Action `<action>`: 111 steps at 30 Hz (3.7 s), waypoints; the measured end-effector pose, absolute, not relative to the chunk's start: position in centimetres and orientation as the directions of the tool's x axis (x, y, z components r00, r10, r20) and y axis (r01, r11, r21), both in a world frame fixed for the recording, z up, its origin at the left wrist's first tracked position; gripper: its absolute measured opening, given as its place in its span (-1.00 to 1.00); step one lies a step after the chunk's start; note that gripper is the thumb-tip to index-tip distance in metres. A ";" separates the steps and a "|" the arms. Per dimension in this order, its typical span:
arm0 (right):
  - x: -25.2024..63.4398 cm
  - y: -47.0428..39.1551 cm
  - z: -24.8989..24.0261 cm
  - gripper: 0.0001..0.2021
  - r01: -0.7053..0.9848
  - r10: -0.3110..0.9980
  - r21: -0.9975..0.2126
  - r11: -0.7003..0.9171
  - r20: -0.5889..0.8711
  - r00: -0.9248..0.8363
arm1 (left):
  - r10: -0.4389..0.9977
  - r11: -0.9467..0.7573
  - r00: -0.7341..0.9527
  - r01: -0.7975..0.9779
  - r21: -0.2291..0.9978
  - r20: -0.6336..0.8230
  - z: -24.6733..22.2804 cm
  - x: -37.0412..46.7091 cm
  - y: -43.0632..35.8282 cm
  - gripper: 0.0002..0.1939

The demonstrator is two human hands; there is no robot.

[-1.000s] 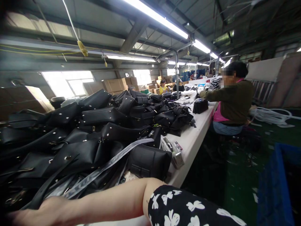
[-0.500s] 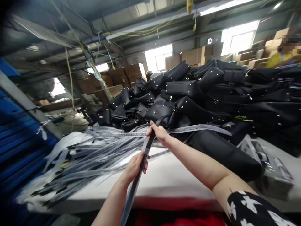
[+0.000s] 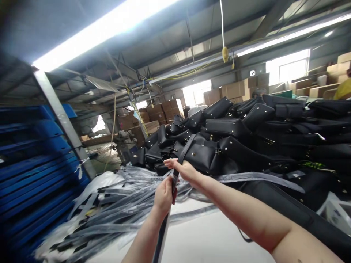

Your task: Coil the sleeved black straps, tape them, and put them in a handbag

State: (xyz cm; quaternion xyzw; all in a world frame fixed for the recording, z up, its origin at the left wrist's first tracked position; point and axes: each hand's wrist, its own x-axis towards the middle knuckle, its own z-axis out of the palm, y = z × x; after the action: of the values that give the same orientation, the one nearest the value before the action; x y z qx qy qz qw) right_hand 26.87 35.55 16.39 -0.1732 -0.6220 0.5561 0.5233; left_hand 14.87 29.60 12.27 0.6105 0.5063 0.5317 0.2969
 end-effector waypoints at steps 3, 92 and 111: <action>27.6 36.4 17.8 -0.38 -0.428 0.821 -0.859 0.281 0.446 -0.357 | 0.944 -0.288 -0.063 0.325 0.901 0.325 12.3 14.7 29.5 -0.36; 19.6 28.8 9.4 -0.81 0.134 0.655 -0.971 -0.196 -0.231 -0.719 | 0.732 -0.143 -0.611 0.294 0.945 0.301 12.3 0.3 22.7 -0.60; 23.8 31.4 25.4 -0.63 -0.246 0.710 -0.955 0.167 0.290 -0.642 | 0.982 0.002 -0.078 -0.909 0.418 -0.173 -4.1 1.1 10.1 -0.72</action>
State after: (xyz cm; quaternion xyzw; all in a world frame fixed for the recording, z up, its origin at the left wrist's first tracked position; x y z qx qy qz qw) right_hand 23.84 31.41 25.37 -0.1759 -0.6599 0.6209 0.3849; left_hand 1.10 10.14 -4.15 0.0847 0.2164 0.7014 0.6738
